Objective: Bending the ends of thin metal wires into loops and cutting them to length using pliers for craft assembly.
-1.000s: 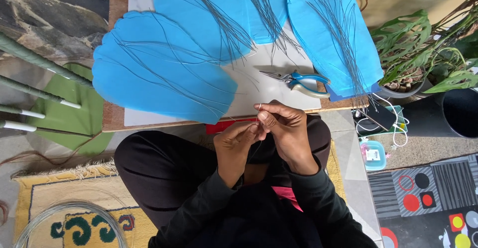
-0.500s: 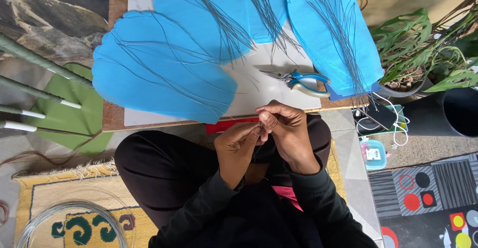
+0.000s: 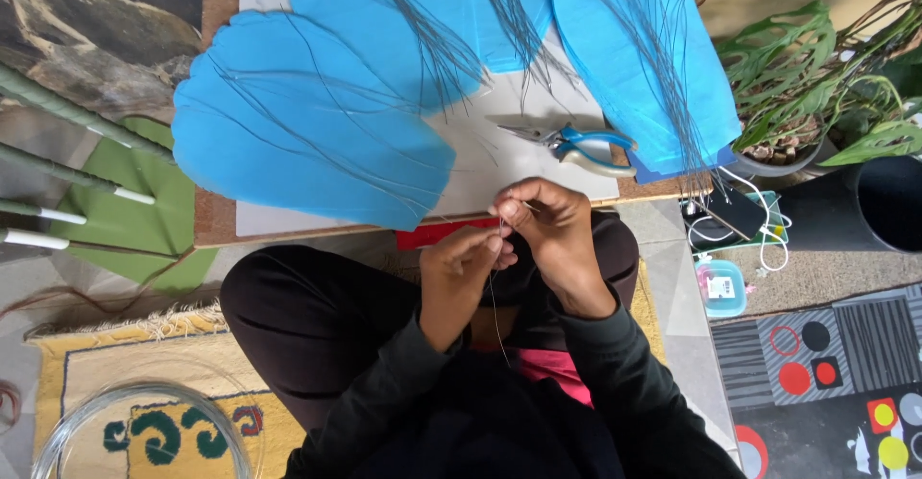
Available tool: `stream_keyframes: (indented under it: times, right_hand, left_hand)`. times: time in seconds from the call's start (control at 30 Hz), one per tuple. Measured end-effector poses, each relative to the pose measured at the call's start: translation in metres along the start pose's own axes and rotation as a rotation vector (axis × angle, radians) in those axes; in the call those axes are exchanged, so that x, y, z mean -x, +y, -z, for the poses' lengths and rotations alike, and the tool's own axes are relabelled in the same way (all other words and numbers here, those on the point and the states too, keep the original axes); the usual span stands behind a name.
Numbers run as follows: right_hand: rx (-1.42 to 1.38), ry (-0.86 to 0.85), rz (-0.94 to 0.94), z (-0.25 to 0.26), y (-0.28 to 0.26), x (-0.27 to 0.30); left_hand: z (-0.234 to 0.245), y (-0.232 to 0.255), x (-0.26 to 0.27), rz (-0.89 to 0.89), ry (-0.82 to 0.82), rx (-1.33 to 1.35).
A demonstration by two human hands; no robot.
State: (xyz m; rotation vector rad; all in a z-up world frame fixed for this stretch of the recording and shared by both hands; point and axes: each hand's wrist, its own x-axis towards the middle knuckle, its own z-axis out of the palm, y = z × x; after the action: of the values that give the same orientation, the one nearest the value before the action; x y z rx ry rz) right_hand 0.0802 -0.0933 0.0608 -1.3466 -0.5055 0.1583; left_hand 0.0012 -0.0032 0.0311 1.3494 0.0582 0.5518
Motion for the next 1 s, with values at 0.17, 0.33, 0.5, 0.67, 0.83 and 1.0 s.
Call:
stream_keyframes:
  times: [0.17, 0.33, 0.5, 0.67, 0.83, 1.0]
  right_hand:
    - [-0.149, -0.070, -0.076, -0.005, -0.004, -0.006]
    - [-0.295, -0.027, -0.117, 0.002, 0.000, -0.024]
    - [-0.394, -0.047, -0.049, 0.007, -0.002, -0.043]
    - [-0.397, -0.117, 0.075, 0.012, -0.034, -0.057]
    - [-0.378, -0.110, 0.079, 0.016, -0.047, -0.066]
    - [-0.404, -0.128, 0.107, 0.025, -0.056, -0.079]
  left_hand:
    - [0.006, -0.009, -0.001, 0.213, -0.077, 0.254]
    - [0.014, -0.028, 0.012, 0.220, -0.104, 0.326]
    - [0.025, -0.028, 0.016, 0.163, -0.119, 0.300]
    - [0.042, -0.017, 0.027, 0.216, -0.204, 0.158]
    - [0.051, -0.016, 0.030, 0.187, -0.166, 0.155]
    - [0.061, -0.013, 0.032, 0.231, -0.166, 0.181]
